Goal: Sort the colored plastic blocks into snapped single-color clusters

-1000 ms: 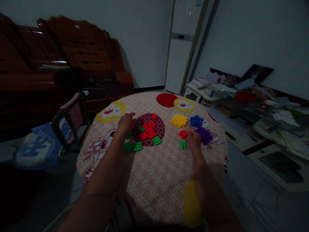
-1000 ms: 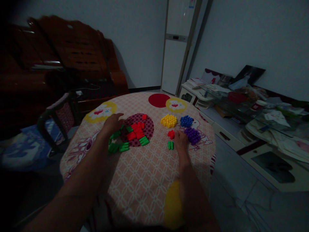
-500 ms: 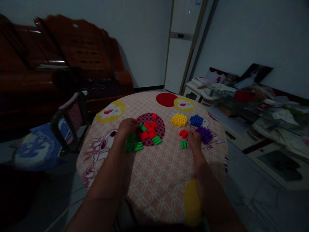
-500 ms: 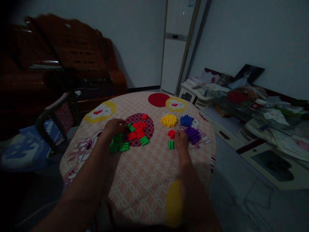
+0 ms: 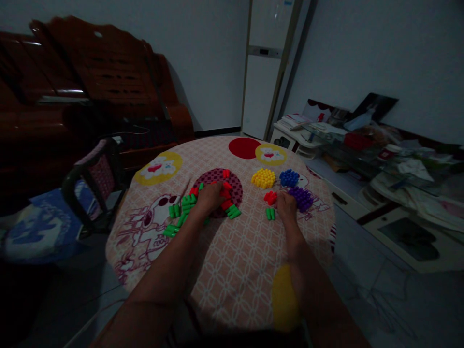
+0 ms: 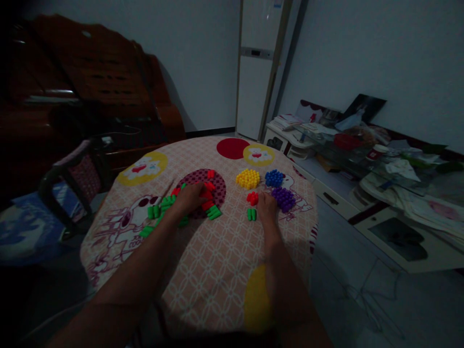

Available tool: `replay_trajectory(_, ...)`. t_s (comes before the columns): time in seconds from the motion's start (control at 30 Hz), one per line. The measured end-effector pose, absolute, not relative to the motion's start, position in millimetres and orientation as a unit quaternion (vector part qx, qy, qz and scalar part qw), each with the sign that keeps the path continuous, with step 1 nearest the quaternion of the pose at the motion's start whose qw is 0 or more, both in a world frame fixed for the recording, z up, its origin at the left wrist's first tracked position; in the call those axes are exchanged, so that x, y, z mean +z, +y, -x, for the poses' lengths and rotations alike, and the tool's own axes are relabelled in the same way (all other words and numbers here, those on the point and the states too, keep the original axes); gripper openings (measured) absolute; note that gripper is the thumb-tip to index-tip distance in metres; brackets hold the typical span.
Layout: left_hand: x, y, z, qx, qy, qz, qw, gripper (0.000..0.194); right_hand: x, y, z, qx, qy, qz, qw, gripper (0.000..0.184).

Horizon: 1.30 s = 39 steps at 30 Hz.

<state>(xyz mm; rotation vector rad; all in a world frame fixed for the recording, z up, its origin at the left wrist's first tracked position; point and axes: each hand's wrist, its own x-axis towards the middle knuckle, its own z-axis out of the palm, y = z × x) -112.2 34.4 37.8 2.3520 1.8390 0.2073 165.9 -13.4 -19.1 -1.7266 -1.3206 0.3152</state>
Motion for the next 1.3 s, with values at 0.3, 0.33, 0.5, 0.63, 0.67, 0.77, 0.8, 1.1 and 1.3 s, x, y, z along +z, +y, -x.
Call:
replay_trajectory(0.3, 34, 37, 93, 0.258, 0.551, -0.783, 0.128, 0.026, -21, -13, -166, 0.125, -0.537, 0.699, 0.455, 0.043)
replay_trajectory(0.33, 35, 35, 85, 0.262, 0.533, -0.789, 0.156, 0.024, -21, -13, -166, 0.125, -0.536, 0.7, 0.455, 0.043)
replay_trajectory(0.5, 37, 24, 36, 0.24, 0.465, -0.819, 0.236, 0.015, -19, -14, -165, 0.129, -0.535, 0.703, 0.451, 0.044)
replay_trajectory(0.63, 32, 21, 2, 0.239, 0.475, -0.822, 0.205, 0.014, -18, -15, -165, 0.123, -0.545, 0.691, 0.459, 0.043)
replay_trajectory(0.67, 30, 21, -3, 0.242, 0.481, -0.818, 0.201, 0.014, -19, -16, -165, 0.123, -0.546, 0.69, 0.459, 0.043)
replay_trajectory(0.77, 25, 18, -8, 0.259, 0.489, -0.804, 0.218, 0.02, -20, -15, -165, 0.124, -0.545, 0.694, 0.454, 0.043)
replay_trajectory(0.8, 23, 17, -7, 0.26, 0.488, -0.8, 0.231, 0.025, -20, -15, -165, 0.124, -0.542, 0.698, 0.451, 0.043)
replay_trajectory(1.1, 13, 12, -1, 0.245, 0.483, -0.784, 0.304, 0.028, -17, -15, -165, 0.128, -0.541, 0.705, 0.439, 0.042)
replay_trajectory(1.3, 8, 7, -10, 0.279, 0.503, -0.751, 0.323, 0.025, -18, -15, -166, 0.116, -0.555, 0.694, 0.444, 0.04)
